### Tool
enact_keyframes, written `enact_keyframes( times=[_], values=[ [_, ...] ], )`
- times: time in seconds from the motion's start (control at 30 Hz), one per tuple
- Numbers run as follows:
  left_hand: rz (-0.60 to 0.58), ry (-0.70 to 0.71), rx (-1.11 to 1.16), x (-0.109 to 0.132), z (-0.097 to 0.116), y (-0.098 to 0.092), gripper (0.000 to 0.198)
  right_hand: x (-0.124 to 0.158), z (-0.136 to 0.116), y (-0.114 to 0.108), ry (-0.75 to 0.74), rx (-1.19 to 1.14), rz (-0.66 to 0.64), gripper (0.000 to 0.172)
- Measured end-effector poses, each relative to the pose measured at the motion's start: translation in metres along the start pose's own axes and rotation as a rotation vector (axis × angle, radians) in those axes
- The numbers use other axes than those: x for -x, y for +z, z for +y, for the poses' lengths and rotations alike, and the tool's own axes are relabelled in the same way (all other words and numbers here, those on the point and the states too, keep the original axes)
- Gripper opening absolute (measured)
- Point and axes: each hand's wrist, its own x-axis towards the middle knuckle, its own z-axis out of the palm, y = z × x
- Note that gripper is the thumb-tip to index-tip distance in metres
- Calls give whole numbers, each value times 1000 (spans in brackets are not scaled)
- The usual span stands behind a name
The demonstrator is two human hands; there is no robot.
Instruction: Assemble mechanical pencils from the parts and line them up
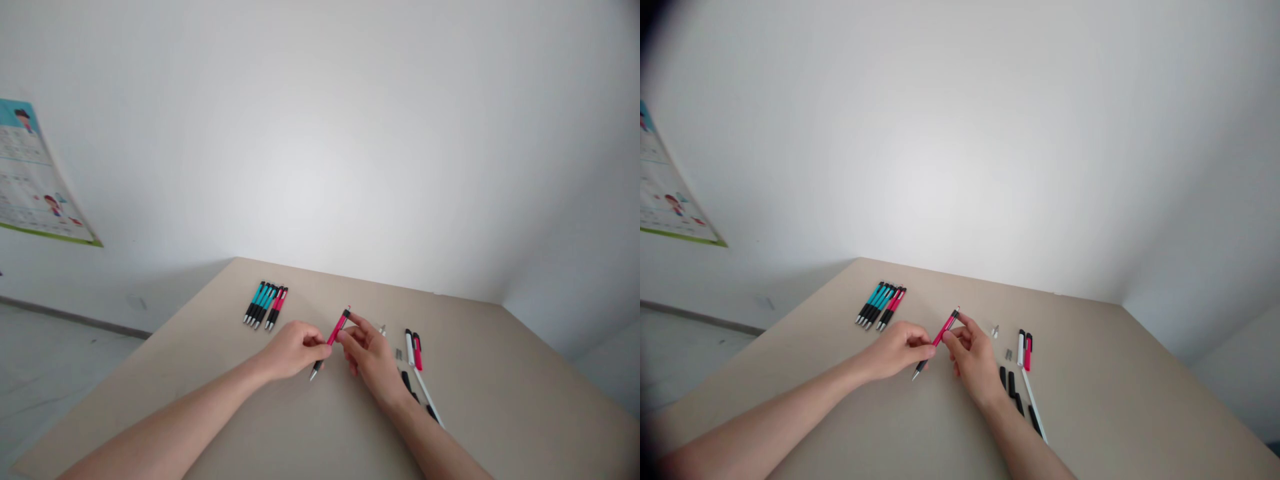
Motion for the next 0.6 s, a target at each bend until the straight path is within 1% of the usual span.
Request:
enact_keyframes(
  times=[0.1, 0.13, 0.17, 0.2, 0.3, 0.4, 0.5, 0.6],
  values=[
    [307, 148, -341, -6, -10, -13, 27, 2, -2, 0, 5, 23, -6, 58],
    [412, 170, -441, -9, -14, -18, 24, 3, -2, 0, 8, 33, -5, 56],
    [487, 167, -533, -11, -18, -24, 21, 3, -3, 1, 11, 42, -6, 55],
    [530, 142, -624, -14, -21, -29, 21, 4, -3, 1, 15, 50, -8, 54],
    [558, 80, -792, -19, -31, -40, 21, 4, -3, 0, 19, 65, -19, 52],
    [570, 45, -878, -22, -39, -43, 22, 3, -1, 0, 13, 64, -30, 50],
    [584, -3, -903, -23, -46, -43, 21, 3, 1, -1, 7, 64, -49, 48],
    [558, -26, -891, -24, -48, -45, 23, 4, 2, 0, 20, 54, -66, 46]
  ],
)
